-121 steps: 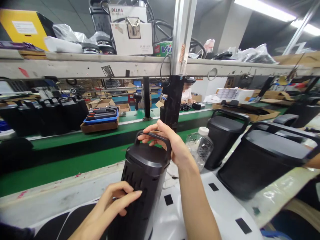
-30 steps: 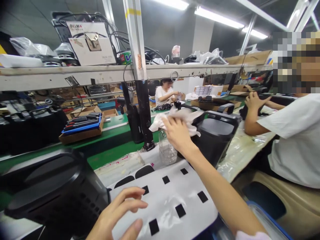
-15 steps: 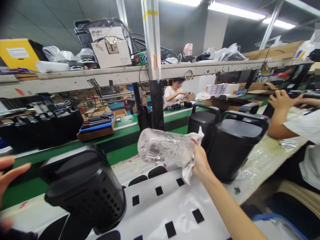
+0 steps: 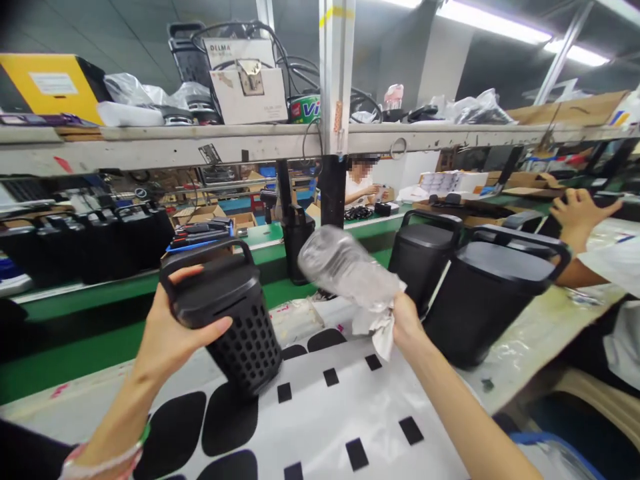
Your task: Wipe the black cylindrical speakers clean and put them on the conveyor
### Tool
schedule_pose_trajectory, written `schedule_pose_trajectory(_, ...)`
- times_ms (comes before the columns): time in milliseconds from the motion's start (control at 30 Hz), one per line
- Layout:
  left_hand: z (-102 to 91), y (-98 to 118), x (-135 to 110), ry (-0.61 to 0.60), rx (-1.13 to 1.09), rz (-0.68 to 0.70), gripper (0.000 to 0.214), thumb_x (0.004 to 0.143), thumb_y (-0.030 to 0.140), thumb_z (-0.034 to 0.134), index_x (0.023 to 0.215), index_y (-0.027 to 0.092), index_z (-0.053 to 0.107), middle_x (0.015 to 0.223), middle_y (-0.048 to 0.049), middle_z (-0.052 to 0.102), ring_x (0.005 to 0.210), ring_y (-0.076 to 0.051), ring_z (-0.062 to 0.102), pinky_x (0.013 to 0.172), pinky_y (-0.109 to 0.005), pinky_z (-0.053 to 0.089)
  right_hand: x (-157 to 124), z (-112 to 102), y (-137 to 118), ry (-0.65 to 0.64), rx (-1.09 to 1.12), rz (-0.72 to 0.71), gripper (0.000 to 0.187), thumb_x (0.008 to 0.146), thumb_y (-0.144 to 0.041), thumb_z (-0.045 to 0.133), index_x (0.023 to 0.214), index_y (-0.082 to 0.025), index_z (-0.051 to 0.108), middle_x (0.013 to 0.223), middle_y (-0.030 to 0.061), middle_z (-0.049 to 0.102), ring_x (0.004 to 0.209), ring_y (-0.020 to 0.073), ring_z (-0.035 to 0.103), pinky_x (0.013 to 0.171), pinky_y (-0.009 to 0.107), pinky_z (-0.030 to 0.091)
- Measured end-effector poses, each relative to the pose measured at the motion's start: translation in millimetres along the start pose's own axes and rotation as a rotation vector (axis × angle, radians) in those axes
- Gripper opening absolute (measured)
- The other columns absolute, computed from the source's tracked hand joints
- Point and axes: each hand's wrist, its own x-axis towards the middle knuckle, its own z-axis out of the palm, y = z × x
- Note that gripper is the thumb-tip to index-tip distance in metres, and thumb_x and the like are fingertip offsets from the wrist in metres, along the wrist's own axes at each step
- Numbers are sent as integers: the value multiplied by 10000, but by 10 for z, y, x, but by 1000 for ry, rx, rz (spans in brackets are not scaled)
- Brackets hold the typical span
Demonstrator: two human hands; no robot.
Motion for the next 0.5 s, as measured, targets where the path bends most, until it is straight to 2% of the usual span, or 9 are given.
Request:
schedule_pose_trajectory(67,129,-63,69,-15,-46,58,751,526,343,863,1188,236,527,1160,-62,636,1003,-255,676,875,-385,572,115,-18,-225,124,-213,-168,305,812,-457,504,947,-192,575,939,97,661,955,283,636,798,407,528)
schedule_pose_trajectory(133,243,-157,108,-55,-49,52,767,533,346,866,1198,217,506,1182,-84,624,1064,-275,657,957,-433,534,213,-8,-483,158,-413,-336,294,805,-453,530,950,-201,573,1021,108,632,1082,307,569,892,414,460)
schedule_pose_trajectory(200,311,-242,129,-104,-48,-4,799,548,354,865,1226,207,467,1199,-102,612,1095,-289,647,993,-472,507,270,56,-680,73,-606,-476,200,756,-388,593,859,-216,586,1021,105,615,1075,310,548,897,402,423)
schedule_pose_trajectory(233,324,-272,136,-123,-55,-34,822,553,359,865,1241,207,442,1207,-108,606,1103,-292,645,997,-481,502,283,107,-733,3,-695,-529,149,724,-351,610,790,-221,578,978,97,611,1010,302,562,857,395,425)
schedule_pose_trajectory(300,317,-306,144,-151,-79,-69,852,570,362,860,1266,212,393,1226,-111,591,1120,-289,638,1003,-485,494,297,228,-750,-127,-838,-607,97,679,-304,607,702,-225,556,885,78,599,863,269,571,750,373,428)
schedule_pose_trajectory(367,289,-313,145,-171,-97,-61,842,592,350,850,1275,214,376,1237,-107,583,1140,-283,626,1023,-481,477,330,341,-714,-218,-944,-654,81,670,-304,598,701,-232,579,840,71,609,783,251,555,691,367,418)
schedule_pose_trajectory(433,266,-308,145,-192,-109,-42,814,604,336,841,1269,214,387,1238,-103,582,1151,-281,616,1035,-475,467,396,435,-734,-235,-993,-661,101,673,-334,616,660,-238,586,733,76,601,766,268,550,713,414,419)
schedule_pose_trajectory(500,259,-305,149,-207,-117,-35,798,599,326,842,1257,215,403,1234,-98,584,1145,-282,615,1025,-467,477,463,545,-874,-183,-986,-647,264,672,-376,651,513,-244,487,555,70,492,803,322,561,776,510,406)
